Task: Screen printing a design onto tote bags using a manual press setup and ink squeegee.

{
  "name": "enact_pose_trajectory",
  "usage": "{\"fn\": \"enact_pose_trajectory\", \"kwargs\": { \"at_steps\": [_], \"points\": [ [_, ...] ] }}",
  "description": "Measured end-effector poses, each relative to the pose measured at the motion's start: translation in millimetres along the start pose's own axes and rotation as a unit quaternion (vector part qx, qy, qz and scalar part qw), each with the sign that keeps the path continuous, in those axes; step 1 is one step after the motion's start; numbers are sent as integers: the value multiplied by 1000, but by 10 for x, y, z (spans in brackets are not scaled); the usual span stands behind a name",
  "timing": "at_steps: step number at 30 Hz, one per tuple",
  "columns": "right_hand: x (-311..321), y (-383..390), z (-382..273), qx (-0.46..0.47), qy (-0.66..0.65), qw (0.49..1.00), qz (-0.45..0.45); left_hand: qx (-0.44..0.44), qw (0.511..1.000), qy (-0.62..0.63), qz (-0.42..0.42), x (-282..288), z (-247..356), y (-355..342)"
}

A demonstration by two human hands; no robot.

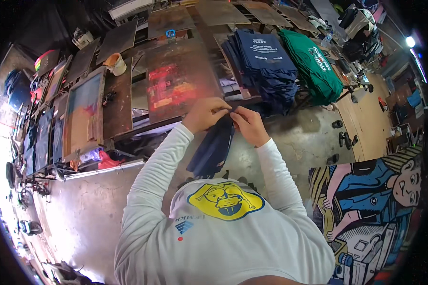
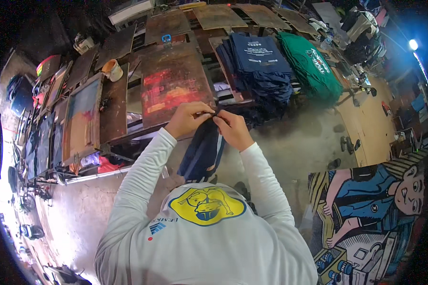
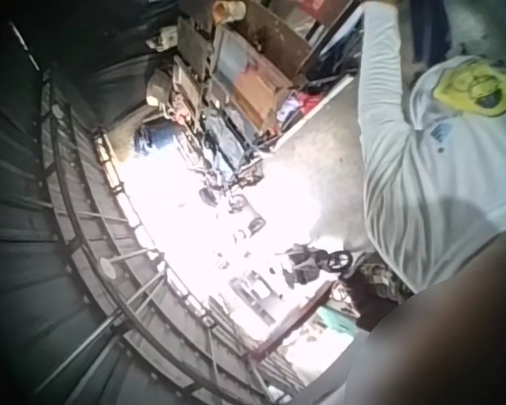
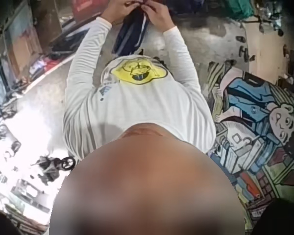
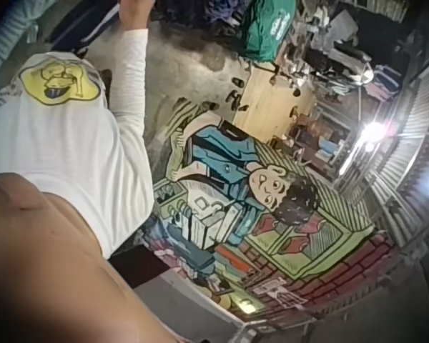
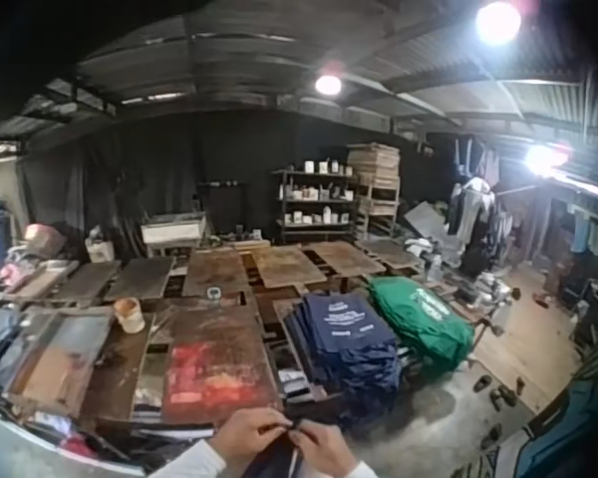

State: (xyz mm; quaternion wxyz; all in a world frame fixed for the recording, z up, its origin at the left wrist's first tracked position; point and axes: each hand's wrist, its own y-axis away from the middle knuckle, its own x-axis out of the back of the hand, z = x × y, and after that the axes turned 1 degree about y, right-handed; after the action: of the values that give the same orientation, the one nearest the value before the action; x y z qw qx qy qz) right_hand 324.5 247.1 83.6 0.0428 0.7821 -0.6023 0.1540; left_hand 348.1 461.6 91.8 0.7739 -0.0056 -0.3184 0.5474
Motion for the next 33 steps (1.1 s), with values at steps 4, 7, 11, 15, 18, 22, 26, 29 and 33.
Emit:
{"fn": "enact_pose_trajectory", "kwargs": {
  "at_steps": [4,7,11,15,18,22,26,29,33],
  "points": [
    [-338,-127,-57,9,-51,998,19,25,999,33,-19,386,-63,52],
    [-573,-169,-109,32,-100,991,81,30,998,50,-7,588,-66,66],
    [-665,-147,-198,64,-46,988,129,21,997,69,8,860,-108,114],
    [-713,-301,-280,9,-62,996,56,30,996,84,12,940,-254,197],
    [-725,-421,-347,20,-61,991,118,29,984,151,86,902,-428,336],
    [-685,-439,-427,13,-123,982,146,81,993,49,70,903,-698,788],
    [-493,-362,-514,6,-109,980,168,99,988,52,102,1144,-956,1041],
    [-347,-261,-586,-7,-139,974,181,106,993,44,32,1359,-980,1338],
    [-361,-140,-612,-24,-148,979,139,171,979,-42,97,1444,-950,1768]
  ]
}}
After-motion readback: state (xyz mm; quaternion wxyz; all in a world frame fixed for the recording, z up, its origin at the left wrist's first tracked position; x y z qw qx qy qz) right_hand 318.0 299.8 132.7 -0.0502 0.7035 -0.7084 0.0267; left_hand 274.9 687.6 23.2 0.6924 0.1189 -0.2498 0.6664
